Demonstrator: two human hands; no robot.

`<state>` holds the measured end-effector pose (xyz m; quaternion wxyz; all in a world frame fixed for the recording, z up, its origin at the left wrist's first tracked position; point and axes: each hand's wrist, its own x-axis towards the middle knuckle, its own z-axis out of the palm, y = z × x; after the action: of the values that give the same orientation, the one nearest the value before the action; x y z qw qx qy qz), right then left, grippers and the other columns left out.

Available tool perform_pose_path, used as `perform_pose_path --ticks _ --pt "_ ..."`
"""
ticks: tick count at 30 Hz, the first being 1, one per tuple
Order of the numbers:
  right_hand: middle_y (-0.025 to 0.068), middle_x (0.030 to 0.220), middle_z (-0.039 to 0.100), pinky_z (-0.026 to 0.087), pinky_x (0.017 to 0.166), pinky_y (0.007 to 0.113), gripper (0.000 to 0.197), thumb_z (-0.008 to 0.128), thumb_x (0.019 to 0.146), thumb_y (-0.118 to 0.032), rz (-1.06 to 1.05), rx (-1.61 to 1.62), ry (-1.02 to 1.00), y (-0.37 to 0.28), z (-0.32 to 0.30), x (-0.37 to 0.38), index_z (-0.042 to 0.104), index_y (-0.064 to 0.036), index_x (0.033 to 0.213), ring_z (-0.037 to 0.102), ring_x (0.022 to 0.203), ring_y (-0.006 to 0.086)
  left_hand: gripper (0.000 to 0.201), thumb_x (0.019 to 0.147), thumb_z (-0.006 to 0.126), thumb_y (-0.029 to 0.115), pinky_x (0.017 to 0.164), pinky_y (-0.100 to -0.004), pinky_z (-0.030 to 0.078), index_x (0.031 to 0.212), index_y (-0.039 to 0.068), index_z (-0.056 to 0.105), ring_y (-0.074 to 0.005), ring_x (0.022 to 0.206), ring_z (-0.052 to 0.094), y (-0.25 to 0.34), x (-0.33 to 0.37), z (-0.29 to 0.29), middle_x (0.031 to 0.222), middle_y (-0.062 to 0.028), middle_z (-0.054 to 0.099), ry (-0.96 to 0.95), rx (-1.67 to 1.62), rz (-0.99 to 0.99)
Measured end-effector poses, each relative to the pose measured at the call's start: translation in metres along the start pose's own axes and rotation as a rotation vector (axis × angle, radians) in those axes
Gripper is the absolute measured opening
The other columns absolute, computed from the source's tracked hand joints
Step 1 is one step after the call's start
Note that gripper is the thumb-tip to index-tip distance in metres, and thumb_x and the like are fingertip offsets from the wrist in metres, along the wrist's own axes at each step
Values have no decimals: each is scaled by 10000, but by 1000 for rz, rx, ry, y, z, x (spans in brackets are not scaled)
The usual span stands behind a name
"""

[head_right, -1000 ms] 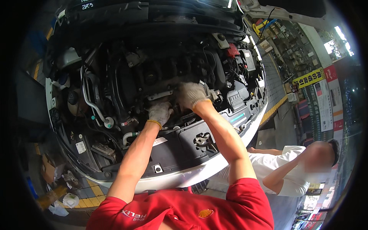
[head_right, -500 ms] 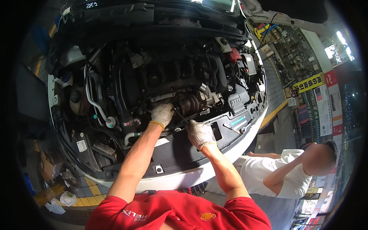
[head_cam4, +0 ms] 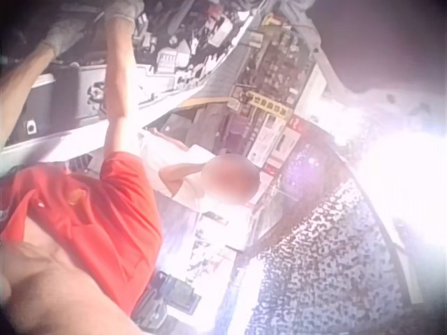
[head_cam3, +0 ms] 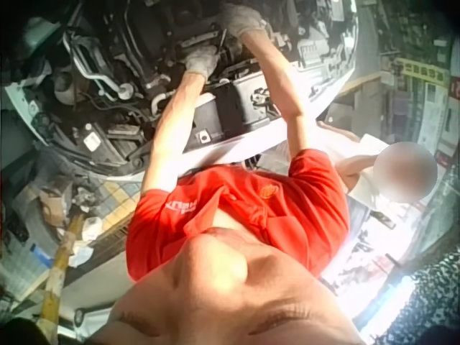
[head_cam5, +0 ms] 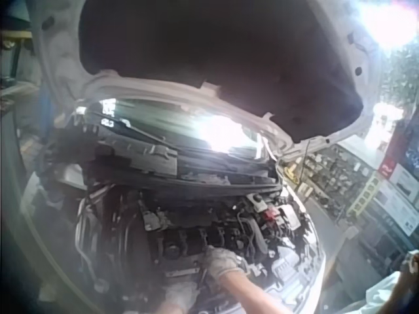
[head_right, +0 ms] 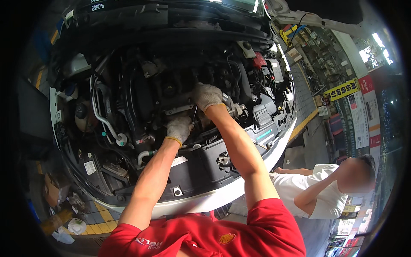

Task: The person works on a car engine with the hood open, using a wrench to tighten or loosen bolts on engine components. Another person stands nearby observing the process.

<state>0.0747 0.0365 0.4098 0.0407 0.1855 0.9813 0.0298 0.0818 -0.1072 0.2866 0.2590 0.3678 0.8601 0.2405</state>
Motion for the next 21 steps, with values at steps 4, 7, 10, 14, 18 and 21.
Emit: perform_pose_path --ticks 4,7,10,14,18,21 --pt "216 1097 803 632 884 510 296 612 992 -256 -21 47 28 4 2 -2 748 -60 1168 776 1079 409 403 999 730 357 1102 -474 530 1328 123 739 -346 1353 627 -2 1 0 1492 -140 634 31 8 14" --pt "212 1149 797 619 927 508 326 625 979 -257 -12 38 -27 -3 12 16 715 -61 1223 761 1128 406 397 1004 736 352 1106 -474 526 1323 117 739 -348 1355 624 -2 1 -10 1482 -135 637 -31 39 15" --pt "214 1141 797 616 920 508 312 628 971 -241 23 81 -10 0 17 19 709 -61 1212 764 1110 407 370 1001 740 351 1107 -479 526 1294 125 754 -348 1352 624 5 -5 -10 1465 -127 639 27 78 32" --pt "250 1066 788 617 849 524 292 605 993 -244 -55 146 26 -5 -15 -13 705 -51 1188 773 1037 413 360 986 753 357 1101 -487 532 1264 129 766 -343 1353 623 -8 1 -3 1487 -122 621 25 36 49" --pt "260 894 768 608 764 552 351 545 1082 -348 -24 125 21 15 -6 -95 693 -37 1146 774 881 435 318 967 763 346 1032 -509 569 1209 141 779 -357 1257 685 -9 -2 2 1336 -123 719 117 15 8" --pt "234 820 756 606 731 551 376 544 1110 -403 92 127 10 22 4 -148 675 -55 1058 768 807 435 264 970 746 327 957 -533 593 1153 140 777 -375 1131 742 0 -3 0 1121 -136 794 86 -26 22"
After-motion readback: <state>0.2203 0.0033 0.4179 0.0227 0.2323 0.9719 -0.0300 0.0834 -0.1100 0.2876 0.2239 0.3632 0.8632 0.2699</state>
